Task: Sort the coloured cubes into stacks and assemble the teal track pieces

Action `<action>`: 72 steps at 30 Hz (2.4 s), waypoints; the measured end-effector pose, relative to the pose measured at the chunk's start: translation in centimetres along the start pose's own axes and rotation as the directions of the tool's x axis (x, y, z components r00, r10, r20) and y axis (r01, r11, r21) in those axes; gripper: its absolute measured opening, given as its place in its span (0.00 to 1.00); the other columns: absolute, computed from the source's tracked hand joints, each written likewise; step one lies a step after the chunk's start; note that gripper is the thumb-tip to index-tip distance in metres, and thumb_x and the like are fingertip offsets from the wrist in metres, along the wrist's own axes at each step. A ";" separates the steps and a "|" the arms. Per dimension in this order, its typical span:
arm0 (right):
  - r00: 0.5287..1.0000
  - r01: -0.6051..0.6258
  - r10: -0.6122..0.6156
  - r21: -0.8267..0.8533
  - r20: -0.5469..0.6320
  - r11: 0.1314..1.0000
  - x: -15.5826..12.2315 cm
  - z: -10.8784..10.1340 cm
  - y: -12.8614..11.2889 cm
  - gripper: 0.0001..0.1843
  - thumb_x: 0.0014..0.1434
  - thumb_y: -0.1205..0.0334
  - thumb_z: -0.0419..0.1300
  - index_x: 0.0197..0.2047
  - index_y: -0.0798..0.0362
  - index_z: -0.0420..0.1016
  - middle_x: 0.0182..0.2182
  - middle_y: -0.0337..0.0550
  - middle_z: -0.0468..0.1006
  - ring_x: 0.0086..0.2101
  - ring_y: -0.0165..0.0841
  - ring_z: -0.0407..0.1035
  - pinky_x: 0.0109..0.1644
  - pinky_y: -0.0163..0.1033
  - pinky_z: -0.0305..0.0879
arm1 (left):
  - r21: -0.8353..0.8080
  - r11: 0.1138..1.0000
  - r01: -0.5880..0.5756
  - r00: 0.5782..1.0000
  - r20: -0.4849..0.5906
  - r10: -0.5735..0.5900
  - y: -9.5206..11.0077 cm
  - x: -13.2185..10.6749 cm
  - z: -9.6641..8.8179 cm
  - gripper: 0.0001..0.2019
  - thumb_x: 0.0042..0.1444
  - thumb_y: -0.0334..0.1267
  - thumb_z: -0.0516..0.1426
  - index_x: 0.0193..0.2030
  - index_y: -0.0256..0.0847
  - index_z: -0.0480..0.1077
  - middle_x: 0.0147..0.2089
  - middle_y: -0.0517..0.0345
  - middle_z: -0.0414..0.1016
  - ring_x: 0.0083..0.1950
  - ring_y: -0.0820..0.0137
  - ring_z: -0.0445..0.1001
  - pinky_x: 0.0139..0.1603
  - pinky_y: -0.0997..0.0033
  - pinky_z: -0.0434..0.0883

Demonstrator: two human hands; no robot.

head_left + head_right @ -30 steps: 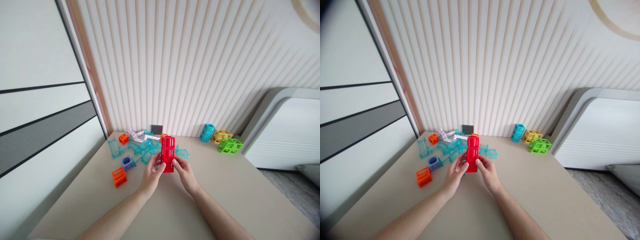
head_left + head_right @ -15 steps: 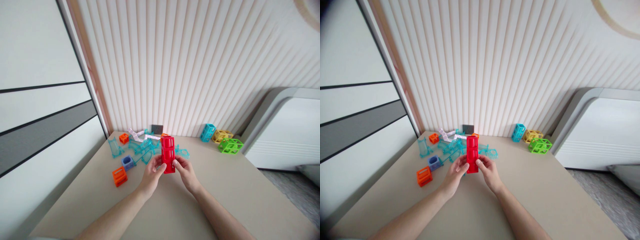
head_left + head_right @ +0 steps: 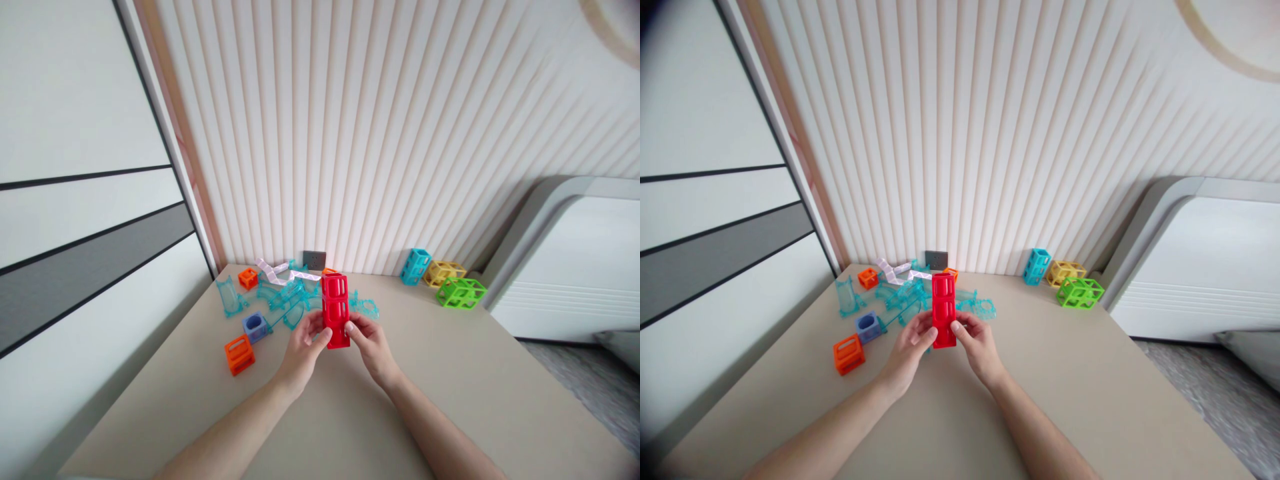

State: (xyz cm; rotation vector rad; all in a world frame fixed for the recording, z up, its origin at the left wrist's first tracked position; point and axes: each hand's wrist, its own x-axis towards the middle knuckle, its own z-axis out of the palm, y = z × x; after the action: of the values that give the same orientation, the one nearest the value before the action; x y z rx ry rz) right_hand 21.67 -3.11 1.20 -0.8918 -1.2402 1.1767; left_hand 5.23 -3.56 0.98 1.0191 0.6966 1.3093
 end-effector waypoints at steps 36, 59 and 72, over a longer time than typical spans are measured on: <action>0.998 -0.049 0.050 -0.043 0.030 0.998 -0.4 0.6 -0.3 0.25 0.63 0.38 0.59 0.46 0.51 0.82 0.39 0.45 0.83 0.38 0.39 0.74 0.48 0.45 0.68 | 0.036 0.999 0.004 1.000 -0.005 -0.004 0.5 0.2 -0.2 0.21 0.56 0.49 0.65 0.54 0.43 0.76 0.55 0.46 0.80 0.58 0.54 0.77 0.60 0.55 0.71; 0.968 -0.247 0.245 0.369 0.053 0.896 -0.1 0.2 -0.2 0.21 0.48 0.48 0.75 0.26 0.51 0.70 0.25 0.35 0.74 0.25 0.28 0.66 0.33 0.35 0.66 | -0.002 0.998 0.065 0.982 0.176 -0.064 1.3 -0.1 0.0 0.25 0.55 0.51 0.65 0.56 0.40 0.76 0.56 0.46 0.79 0.60 0.53 0.75 0.64 0.53 0.68; 1.000 -0.021 0.020 0.018 0.019 1.000 -0.2 0.4 -0.3 0.21 0.57 0.42 0.67 0.44 0.50 0.81 0.40 0.45 0.83 0.39 0.40 0.74 0.50 0.45 0.69 | 0.049 0.999 0.006 1.000 -0.008 -0.006 0.3 0.3 -0.3 0.23 0.54 0.46 0.67 0.54 0.40 0.75 0.56 0.45 0.79 0.57 0.54 0.76 0.59 0.56 0.71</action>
State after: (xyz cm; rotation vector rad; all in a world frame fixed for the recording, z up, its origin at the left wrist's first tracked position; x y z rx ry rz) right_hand 21.31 -3.45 1.54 -0.8831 -1.2362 1.2137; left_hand 4.94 -3.21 1.15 1.0513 0.7408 1.2968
